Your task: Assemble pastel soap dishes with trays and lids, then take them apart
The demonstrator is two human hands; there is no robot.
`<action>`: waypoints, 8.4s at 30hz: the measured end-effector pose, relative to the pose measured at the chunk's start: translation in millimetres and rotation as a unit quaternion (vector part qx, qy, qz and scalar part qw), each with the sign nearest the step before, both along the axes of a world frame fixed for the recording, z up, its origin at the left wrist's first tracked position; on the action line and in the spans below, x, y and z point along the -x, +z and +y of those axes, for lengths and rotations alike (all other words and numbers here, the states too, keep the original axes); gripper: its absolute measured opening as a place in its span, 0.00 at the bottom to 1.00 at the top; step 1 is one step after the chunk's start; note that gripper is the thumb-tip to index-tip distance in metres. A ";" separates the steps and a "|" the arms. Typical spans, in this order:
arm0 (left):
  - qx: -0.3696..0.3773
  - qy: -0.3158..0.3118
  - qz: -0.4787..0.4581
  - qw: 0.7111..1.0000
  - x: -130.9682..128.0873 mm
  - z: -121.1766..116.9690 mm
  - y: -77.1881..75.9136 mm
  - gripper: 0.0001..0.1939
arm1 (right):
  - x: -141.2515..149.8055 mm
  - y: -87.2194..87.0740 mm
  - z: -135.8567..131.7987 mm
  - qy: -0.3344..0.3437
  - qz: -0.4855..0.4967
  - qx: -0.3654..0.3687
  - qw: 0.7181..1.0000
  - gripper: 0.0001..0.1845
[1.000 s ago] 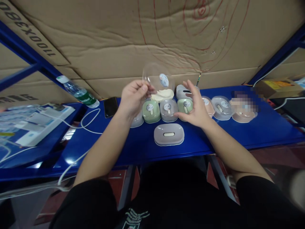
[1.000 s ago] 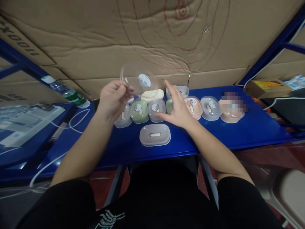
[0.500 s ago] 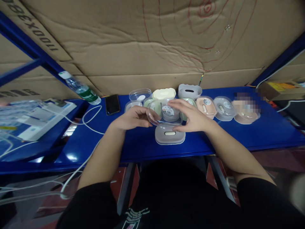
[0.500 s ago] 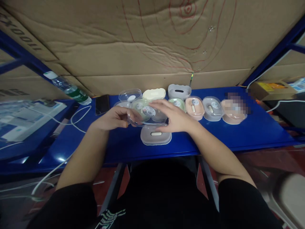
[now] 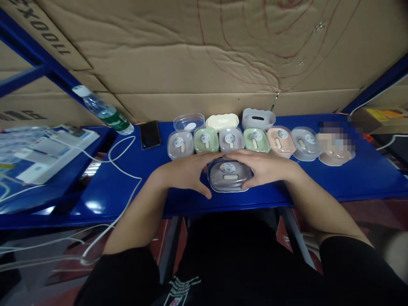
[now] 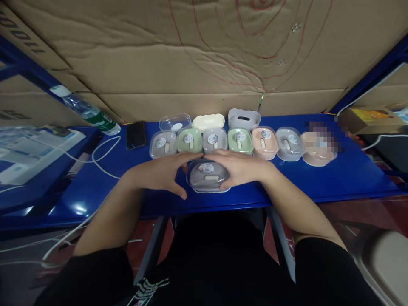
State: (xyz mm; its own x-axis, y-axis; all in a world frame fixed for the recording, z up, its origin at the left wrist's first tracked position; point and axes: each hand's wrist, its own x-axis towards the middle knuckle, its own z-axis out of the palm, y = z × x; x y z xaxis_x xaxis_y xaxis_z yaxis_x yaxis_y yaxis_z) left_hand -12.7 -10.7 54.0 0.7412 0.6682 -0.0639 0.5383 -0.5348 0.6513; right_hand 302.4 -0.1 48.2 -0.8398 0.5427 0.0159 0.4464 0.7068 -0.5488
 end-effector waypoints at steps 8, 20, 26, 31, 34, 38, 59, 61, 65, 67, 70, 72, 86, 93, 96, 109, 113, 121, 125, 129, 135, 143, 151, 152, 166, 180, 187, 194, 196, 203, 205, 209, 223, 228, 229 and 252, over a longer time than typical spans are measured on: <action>-0.067 -0.009 0.076 0.995 -19.1 -3.7 -21.3 0.65 | 0.3 1.5 -2.7 -0.004 -0.034 0.007 0.999 0.59; -0.116 -0.007 0.065 0.991 -26.1 -6.3 -27.2 0.64 | -4.7 3.7 -4.8 -0.041 -0.055 -0.019 0.998 0.60; -0.114 0.002 0.073 0.991 -28.6 -7.8 -22.3 0.63 | -8.0 1.8 -4.5 -0.067 -0.059 -0.008 0.996 0.60; -0.118 0.002 0.069 0.991 -31.9 -10.6 -17.6 0.63 | -8.7 7.3 -4.7 -0.087 -0.100 -0.022 0.991 0.62; -0.121 0.003 0.066 0.990 -32.3 -10.8 -19.0 0.64 | -11.5 8.3 -3.0 -0.080 -0.103 -0.032 0.991 0.62; -0.122 0.012 0.068 0.990 -32.4 -9.6 -22.4 0.64 | -13.6 5.0 -1.0 -0.077 -0.104 -0.035 0.991 0.64; -0.101 -0.011 0.058 0.993 -24.8 -4.4 -23.2 0.61 | -5.9 0.7 1.4 -0.079 -0.110 -0.018 0.991 0.64; -0.105 -0.014 0.061 0.993 -21.7 -3.8 -22.4 0.61 | -5.4 1.8 1.0 -0.076 -0.103 -0.028 0.991 0.63; -0.115 -0.016 0.068 0.991 -17.7 -2.1 -24.9 0.63 | -3.2 1.5 0.4 -0.064 -0.091 -0.034 0.993 0.59; -0.122 -0.018 0.067 0.990 -17.9 -2.1 -25.9 0.63 | -2.0 1.1 0.3 -0.063 -0.089 -0.034 0.993 0.58; -0.123 -0.020 0.073 0.989 -19.9 -3.4 -24.6 0.65 | -1.1 1.0 0.2 -0.058 -0.079 -0.043 0.994 0.56; -0.120 -0.019 0.083 0.989 -21.2 -4.3 -22.4 0.65 | -1.0 0.9 0.1 -0.054 -0.078 -0.050 0.994 0.56; -0.097 -0.007 0.096 0.991 -24.4 -6.8 -25.7 0.64 | 4.5 -1.8 -1.4 -0.050 -0.090 -0.045 0.994 0.59; -0.081 0.013 0.076 0.994 -14.9 -17.2 -25.2 0.57 | 3.4 -4.8 1.9 -0.026 -0.017 -0.012 0.999 0.60; -0.070 0.037 0.064 0.995 -1.1 -29.9 -20.8 0.50 | 4.0 -5.8 2.3 -0.026 -0.010 -0.003 1.000 0.58; -0.048 0.340 0.046 0.938 105.6 -123.1 -29.2 0.42 | -1.3 -5.8 11.3 -0.073 0.016 0.024 0.997 0.50; -0.073 0.450 0.092 0.885 135.4 -133.1 -34.8 0.43 | -6.4 0.9 14.4 -0.081 0.098 0.036 0.991 0.42; -0.107 0.577 0.143 0.797 129.8 -111.6 -47.9 0.51 | -29.1 41.0 78.8 -0.179 0.098 -0.172 0.964 0.22; -0.128 0.590 0.142 0.784 110.8 -89.1 -51.5 0.51 | -26.2 48.0 141.4 -0.118 -0.063 -0.263 0.955 0.19; -0.137 0.584 0.143 0.787 98.2 -69.6 -49.8 0.49 | -9.8 36.8 173.4 -0.090 -0.163 -0.276 0.943 0.18; -0.179 0.565 0.108 0.799 96.3 -52.3 -59.7 0.60 | 20.1 19.4 176.8 -0.087 -0.242 -0.253 0.933 0.17; -0.181 0.571 0.081 0.797 101.3 -84.0 -71.6 0.63 | 28.8 19.4 177.7 -0.088 -0.252 -0.291 0.919 0.11; -0.266 0.477 0.063 0.835 51.7 -122.4 -62.0 0.51 | 8.3 52.9 146.3 -0.153 -0.085 -0.285 0.943 0.11; -0.294 0.447 0.042 0.844 40.9 -120.3 -59.8 0.49 | 6.1 55.4 135.3 -0.161 -0.042 -0.276 0.946 0.11; -0.452 0.101 0.089 0.882 -51.8 0.3 -0.5 0.46 | -32.0 3.0 38.7 -0.133 0.285 0.121 0.941 0.18; -0.253 0.014 0.106 0.962 -68.0 -16.9 -39.0 0.58 | -96.1 -17.0 78.7 -0.471 -0.096 -0.230 0.846 0.27; -0.222 0.002 0.186 0.957 -69.7 -16.0 -43.9 0.58 | -83.9 -24.5 87.7 -0.474 -0.146 -0.176 0.850 0.28; -0.222 0.007 0.195 0.955 -70.1 -15.8 -39.6 0.59 | -78.9 -22.3 99.6 -0.516 -0.101 -0.121 0.842 0.19; -0.222 0.010 0.194 0.955 -69.9 -15.1 -39.1 0.57 | -77.2 -24.8 100.6 -0.530 -0.082 -0.145 0.831 0.17; -0.211 0.022 0.221 0.952 -65.3 -11.5 -36.1 0.52 | -80.8 -35.4 104.8 -0.519 0.080 -0.242 0.816 0.15; -0.207 0.022 0.224 0.952 -62.8 -11.4 -33.4 0.53 | -82.8 -34.0 103.5 -0.490 0.145 -0.275 0.814 0.16; -0.214 0.043 0.192 0.957 -56.1 -10.4 -28.9 0.52 | -72.6 -20.3 82.8 -0.423 0.238 -0.339 0.806 0.23; -0.436 0.199 0.008 0.878 -35.5 -9.7 -18.5 0.49 | -2.5 -13.8 7.4 -0.292 0.388 -0.027 0.874 0.31; -0.432 0.102 0.004 0.896 -40.5 -9.2 -19.7 0.49 | 3.5 -12.8 18.8 -0.250 0.367 0.103 0.890 0.34; -0.429 0.091 0.003 0.899 -41.4 -10.0 -20.0 0.50 | 4.4 -13.8 20.3 -0.253 0.364 0.123 0.888 0.33; -0.192 0.050 0.111 0.974 -62.5 -20.1 -26.5 0.57 | -9.4 2.2 1.3 -0.071 0.012 0.000 0.997 0.57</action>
State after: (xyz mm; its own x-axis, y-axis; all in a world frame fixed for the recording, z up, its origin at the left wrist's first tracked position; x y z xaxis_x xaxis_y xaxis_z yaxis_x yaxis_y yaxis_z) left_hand 49.8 -30.8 27.4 0.6677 0.7424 0.0549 0.7046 -0.6541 0.2751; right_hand 311.9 1.2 50.4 -0.7537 0.6563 0.0351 0.5293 0.6377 -0.5597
